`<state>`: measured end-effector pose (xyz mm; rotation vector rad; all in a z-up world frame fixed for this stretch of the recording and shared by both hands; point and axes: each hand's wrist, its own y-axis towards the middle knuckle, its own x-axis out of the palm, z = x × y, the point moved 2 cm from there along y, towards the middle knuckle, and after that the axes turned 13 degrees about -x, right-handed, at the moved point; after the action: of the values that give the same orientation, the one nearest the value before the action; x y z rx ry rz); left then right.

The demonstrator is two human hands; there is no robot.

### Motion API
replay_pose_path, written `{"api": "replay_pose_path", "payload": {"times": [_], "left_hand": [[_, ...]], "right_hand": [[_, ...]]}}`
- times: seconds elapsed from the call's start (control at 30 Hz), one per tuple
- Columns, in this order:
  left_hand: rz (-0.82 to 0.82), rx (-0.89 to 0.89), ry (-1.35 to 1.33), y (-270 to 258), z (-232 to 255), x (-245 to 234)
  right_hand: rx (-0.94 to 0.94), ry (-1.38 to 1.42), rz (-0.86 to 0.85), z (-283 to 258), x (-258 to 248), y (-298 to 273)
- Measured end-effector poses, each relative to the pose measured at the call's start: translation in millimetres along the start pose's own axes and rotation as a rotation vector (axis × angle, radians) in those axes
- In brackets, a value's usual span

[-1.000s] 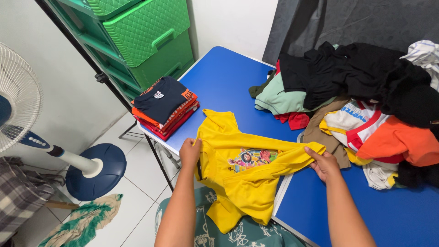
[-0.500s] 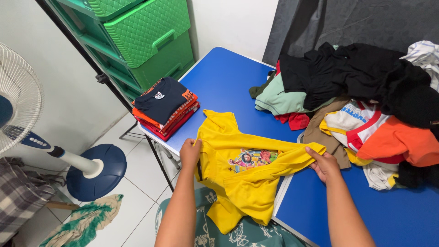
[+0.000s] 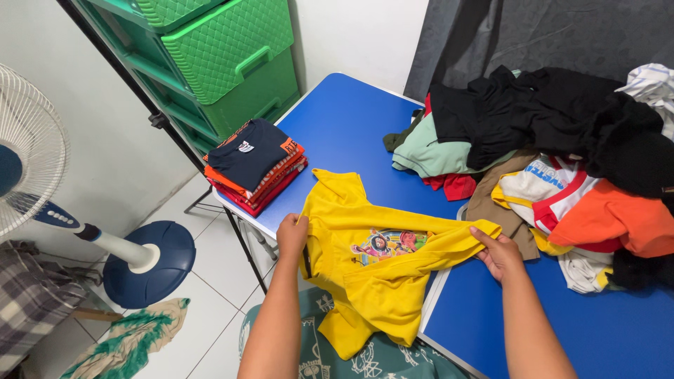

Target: The person folds a yellow t-shirt and a pair of black shorts by hand on a blue table and then stacks them on top of other folded clothes.

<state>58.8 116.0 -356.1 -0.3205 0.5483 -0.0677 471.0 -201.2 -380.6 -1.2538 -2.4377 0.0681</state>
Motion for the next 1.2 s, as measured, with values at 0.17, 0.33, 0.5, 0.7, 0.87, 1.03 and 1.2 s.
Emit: {"api": "replay_pose_path", "payload": {"times": [0.17, 0.33, 0.5, 0.7, 0.87, 1.03, 1.2], "left_hand": [[0.015, 0.034, 0.038, -1, 1, -1], [0.007, 0.023, 0.029, 0, 0, 0], [0.009, 0.068, -0.045, 14, -12, 9], [-0.084, -0.094, -0.449, 23, -20, 4], [-0.216, -0.152, -0.821, 9, 11, -27], [-0.347, -0.058, -1.065, -33, 84, -77], [-0.412, 0.115, -1.107, -68, 136, -105]], "right_hand": [[0.016, -0.007, 0.000, 1, -1, 0], [0.008, 0.006, -0.020, 2, -2, 1], [0.002, 0.003, -0.013, 7, -8, 5], [0.037, 0.106, -0.032, 15, -23, 18], [0.076, 0.215, -0.068, -23, -18, 7], [-0.192, 0.220, -0.089, -110, 14, -22], [-0.646, 0.037, -0.033, -164, 48, -41]]}}
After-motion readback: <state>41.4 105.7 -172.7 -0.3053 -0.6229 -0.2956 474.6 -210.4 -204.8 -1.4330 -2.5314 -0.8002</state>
